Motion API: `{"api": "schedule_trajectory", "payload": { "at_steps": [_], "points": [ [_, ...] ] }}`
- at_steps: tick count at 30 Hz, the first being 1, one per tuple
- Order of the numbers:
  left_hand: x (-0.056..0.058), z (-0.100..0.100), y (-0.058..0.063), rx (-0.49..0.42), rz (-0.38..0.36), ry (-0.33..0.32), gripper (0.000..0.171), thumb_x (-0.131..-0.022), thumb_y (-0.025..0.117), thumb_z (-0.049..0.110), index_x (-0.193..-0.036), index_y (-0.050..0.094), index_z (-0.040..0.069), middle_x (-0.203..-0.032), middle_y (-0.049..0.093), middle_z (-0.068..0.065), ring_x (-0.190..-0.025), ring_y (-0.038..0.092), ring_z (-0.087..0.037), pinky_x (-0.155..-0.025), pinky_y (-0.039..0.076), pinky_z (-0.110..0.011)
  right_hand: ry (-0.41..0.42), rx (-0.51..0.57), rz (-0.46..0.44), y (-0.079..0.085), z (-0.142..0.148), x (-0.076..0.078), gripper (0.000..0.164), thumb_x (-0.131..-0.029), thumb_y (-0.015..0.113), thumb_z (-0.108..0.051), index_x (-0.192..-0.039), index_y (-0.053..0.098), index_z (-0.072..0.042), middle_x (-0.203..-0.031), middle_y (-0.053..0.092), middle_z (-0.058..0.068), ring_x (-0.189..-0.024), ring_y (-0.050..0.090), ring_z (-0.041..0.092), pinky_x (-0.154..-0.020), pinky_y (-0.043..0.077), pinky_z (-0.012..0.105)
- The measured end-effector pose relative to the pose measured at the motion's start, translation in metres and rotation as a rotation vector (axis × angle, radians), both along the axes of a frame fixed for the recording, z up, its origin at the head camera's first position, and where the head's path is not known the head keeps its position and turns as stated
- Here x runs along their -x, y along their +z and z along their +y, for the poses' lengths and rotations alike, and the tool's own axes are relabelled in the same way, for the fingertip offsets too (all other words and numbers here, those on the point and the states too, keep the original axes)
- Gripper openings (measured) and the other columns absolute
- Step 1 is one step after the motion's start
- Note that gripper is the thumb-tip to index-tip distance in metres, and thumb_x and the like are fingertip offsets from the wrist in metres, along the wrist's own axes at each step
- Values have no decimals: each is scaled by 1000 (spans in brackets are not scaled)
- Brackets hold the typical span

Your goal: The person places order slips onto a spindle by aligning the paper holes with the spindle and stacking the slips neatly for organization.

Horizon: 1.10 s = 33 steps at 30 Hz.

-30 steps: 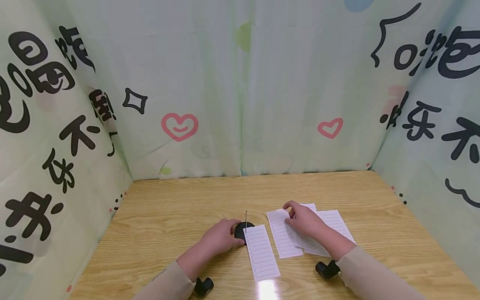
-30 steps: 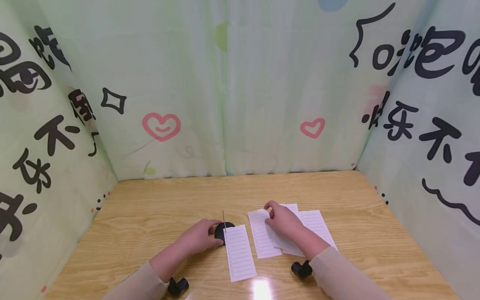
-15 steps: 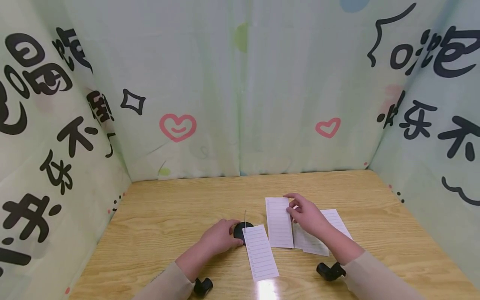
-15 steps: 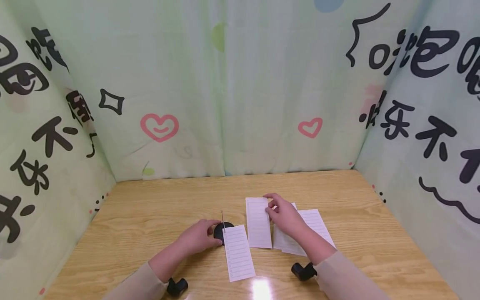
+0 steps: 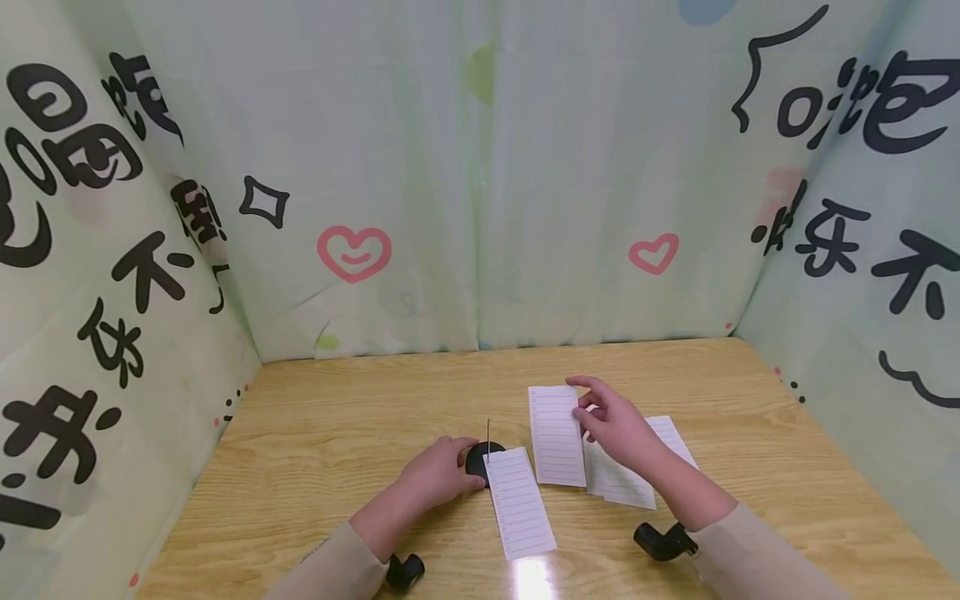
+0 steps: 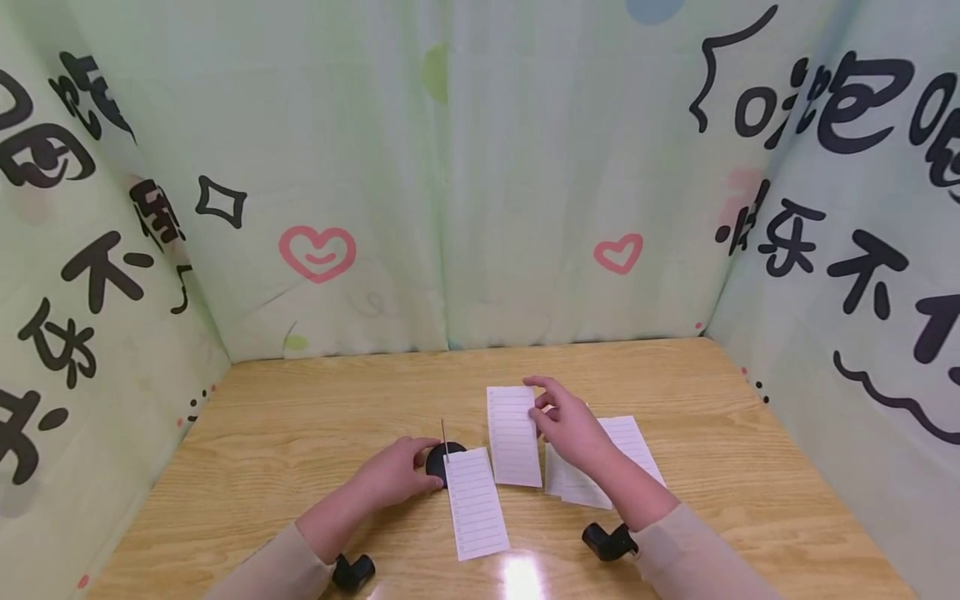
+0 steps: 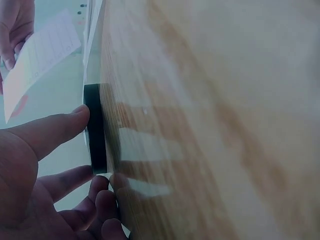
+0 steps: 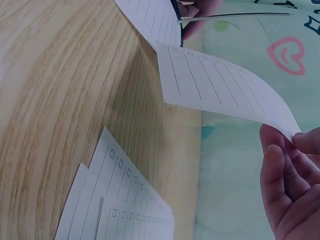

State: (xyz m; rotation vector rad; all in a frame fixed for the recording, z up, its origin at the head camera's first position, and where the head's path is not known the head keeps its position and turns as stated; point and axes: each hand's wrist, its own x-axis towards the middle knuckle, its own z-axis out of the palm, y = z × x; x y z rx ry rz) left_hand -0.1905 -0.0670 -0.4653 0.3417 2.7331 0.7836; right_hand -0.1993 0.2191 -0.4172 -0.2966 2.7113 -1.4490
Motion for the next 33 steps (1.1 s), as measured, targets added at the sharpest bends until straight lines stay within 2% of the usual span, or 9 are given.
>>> {"api": "schedule_trajectory", "payload": {
  "at_steps": [6, 12, 22, 27, 33],
  "points": [
    [1, -3, 0, -13, -6, 14, 63, -85, 77, 38, -139, 56, 14, -95, 54, -3, -83, 51, -21, -75, 45, -41, 21, 7, 10, 4, -5, -2, 47, -99, 56, -4, -144, 44, -9, -103, 60, 12, -77, 64, 30, -71, 54, 45],
    [-2, -6, 2, -88, -1, 58, 55, -91, 71, 39, -138, 57, 14, -97, 55, 0, -83, 51, -20, -71, 43, -38, 46, 48, 18, 10, -12, -8, 46, -99, 57, -4, -143, 46, -11, -102, 59, 12, -75, 62, 31, -65, 53, 36],
    [-10, -11, 32, -255, 68, 116, 41, -95, 65, 40, -130, 64, 17, -99, 58, 7, -83, 53, -17, -62, 45, -32, 135, 154, -20, 15, -24, -18, 43, -99, 58, -4, -141, 48, -10, -99, 58, 13, -74, 60, 38, -64, 53, 36],
    [-12, -9, 47, -353, 87, 137, 37, -97, 61, 44, -124, 67, 19, -101, 60, 6, -88, 55, -17, -67, 47, -34, 166, 164, -16, 16, -30, -22, 42, -99, 58, -4, -139, 49, -10, -98, 58, 12, -72, 59, 36, -62, 51, 32],
    [-11, -2, 53, -511, 73, 192, 32, -98, 58, 47, -116, 69, 23, -104, 62, 5, -89, 56, -19, -71, 48, -35, 216, 177, -3, 11, -38, -23, 41, -99, 57, -3, -139, 49, -9, -96, 59, 13, -70, 60, 34, -62, 53, 35]
  ]
}}
